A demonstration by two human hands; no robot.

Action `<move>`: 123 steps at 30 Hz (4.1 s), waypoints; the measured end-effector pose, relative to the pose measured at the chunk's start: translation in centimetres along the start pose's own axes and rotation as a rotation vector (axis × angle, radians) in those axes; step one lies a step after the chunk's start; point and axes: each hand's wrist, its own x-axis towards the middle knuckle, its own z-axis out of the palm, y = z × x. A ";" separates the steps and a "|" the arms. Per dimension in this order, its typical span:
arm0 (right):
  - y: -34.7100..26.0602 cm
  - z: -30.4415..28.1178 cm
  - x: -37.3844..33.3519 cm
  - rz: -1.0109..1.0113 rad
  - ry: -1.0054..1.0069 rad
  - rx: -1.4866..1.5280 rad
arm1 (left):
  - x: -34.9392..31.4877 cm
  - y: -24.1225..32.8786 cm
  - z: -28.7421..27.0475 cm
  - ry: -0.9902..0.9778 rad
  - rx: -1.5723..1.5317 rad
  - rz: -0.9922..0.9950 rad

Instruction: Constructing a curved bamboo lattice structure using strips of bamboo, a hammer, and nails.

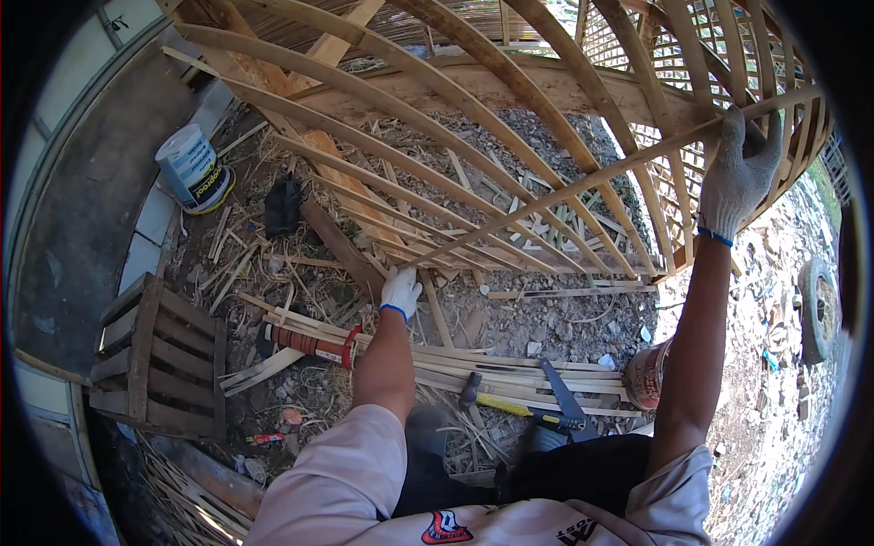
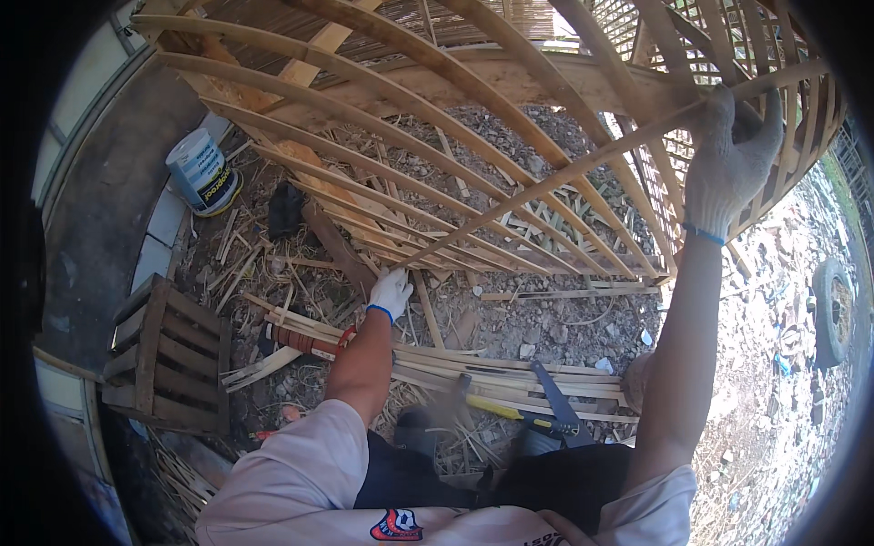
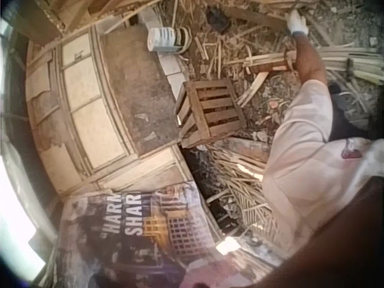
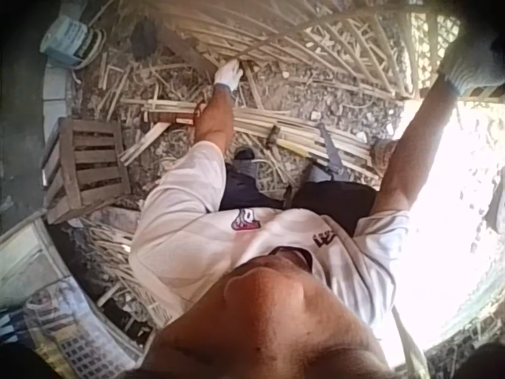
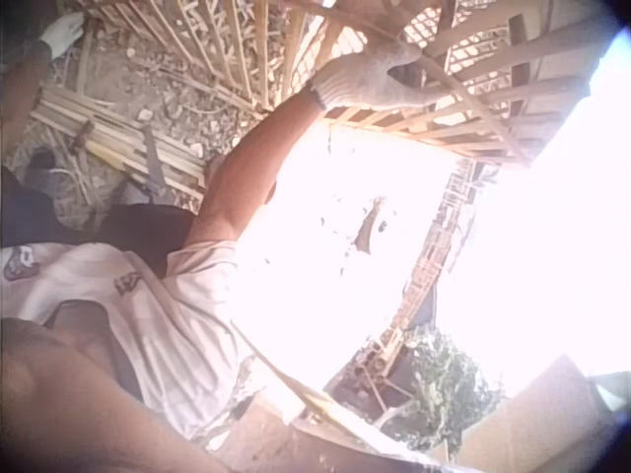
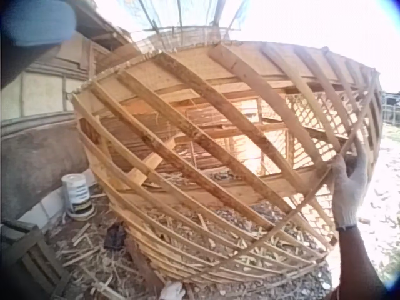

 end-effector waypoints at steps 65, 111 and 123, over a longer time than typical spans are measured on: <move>1.4 -2.3 2.4 0.045 -0.325 0.233 | 4.2 -1.8 7.1 0.394 0.245 0.007; 9.9 -5.0 7.3 -0.352 -0.574 -0.211 | -0.8 -1.5 12.9 0.890 -0.166 0.232; 9.1 -6.3 8.9 -0.423 -0.602 -0.419 | -3.2 0.9 16.8 0.845 -0.254 0.218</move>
